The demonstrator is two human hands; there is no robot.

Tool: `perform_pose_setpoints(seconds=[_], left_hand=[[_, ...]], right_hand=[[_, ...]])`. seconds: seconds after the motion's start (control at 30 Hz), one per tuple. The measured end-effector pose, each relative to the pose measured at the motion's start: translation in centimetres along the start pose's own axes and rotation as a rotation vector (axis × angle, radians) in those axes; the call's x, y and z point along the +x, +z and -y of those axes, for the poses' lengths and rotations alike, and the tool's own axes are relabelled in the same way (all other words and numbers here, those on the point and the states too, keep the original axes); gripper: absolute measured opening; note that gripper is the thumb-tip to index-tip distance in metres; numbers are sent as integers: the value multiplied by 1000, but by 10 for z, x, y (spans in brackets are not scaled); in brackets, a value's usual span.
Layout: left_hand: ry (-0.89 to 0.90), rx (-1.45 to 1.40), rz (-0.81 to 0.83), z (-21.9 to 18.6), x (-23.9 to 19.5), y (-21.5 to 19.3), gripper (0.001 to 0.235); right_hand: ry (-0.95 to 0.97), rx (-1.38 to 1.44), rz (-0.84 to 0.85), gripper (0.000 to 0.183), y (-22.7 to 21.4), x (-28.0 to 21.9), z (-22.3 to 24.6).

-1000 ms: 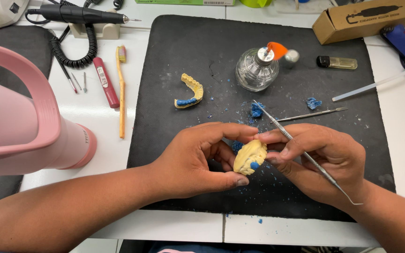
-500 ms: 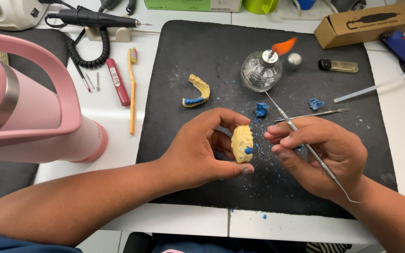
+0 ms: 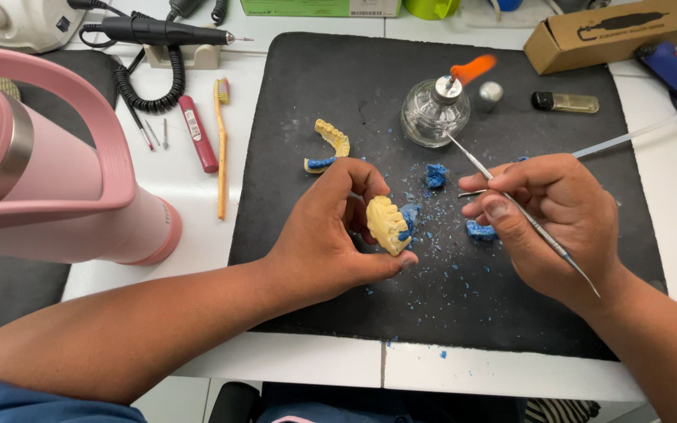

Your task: The person applies blue wax to a yellow dental cast using a metal spatula. They repeatedly heat the spatula in a flame and press the softened wax into the indentations of the cast.

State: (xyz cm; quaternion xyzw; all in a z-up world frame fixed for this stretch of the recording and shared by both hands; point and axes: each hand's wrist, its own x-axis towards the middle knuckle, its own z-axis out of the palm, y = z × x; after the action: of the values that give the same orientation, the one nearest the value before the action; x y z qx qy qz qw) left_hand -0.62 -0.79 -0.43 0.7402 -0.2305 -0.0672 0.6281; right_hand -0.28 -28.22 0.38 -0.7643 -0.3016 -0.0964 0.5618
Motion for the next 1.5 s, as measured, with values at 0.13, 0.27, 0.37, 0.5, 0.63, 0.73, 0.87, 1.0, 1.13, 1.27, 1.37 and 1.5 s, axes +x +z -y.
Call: perform_pose_setpoints(seconds=[0.13, 0.27, 0.37, 0.5, 0.63, 0.73, 0.87, 1.0, 1.13, 1.27, 1.37, 1.5], left_hand=[[89, 88, -28, -1, -2, -1, 62], [176, 230, -109, -1, -2, 0, 61], [191, 229, -95, 0, -1, -2, 59], [169, 241, -72, 1, 2, -5, 56], [170, 240, -71, 2, 5, -6, 56], [191, 248, -59, 1, 7, -8, 55], [301, 256, -56, 3, 8, -9, 54], [381, 259, -45, 5, 6, -12, 57], [382, 255, -25, 5, 5, -13, 59], [395, 267, -23, 4, 6, -13, 58], [378, 269, -13, 3, 7, -13, 57], [150, 98, 13, 0, 7, -10, 61]], right_hand=[[-72, -226, -6, 15, 0, 3, 8], [-56, -185, -3, 14, 3, 7, 16], [-19, -142, -1, 13, 4, 6, 16], [-8, -152, 29, 13, 0, 3, 16], [-98, -278, 73, 12, -4, 3, 15], [-2, -252, 52, 11, -2, 2, 13], [51, -163, 64, 16, 1, 0, 14], [-34, -270, 85, 19, 4, 0, 17], [-64, -397, 96, 14, 8, 3, 19], [-109, -418, 140, 16, 10, 8, 22], [-138, -418, 167, 18, 11, 10, 24], [-157, -432, 172, 21, 8, 10, 25]])
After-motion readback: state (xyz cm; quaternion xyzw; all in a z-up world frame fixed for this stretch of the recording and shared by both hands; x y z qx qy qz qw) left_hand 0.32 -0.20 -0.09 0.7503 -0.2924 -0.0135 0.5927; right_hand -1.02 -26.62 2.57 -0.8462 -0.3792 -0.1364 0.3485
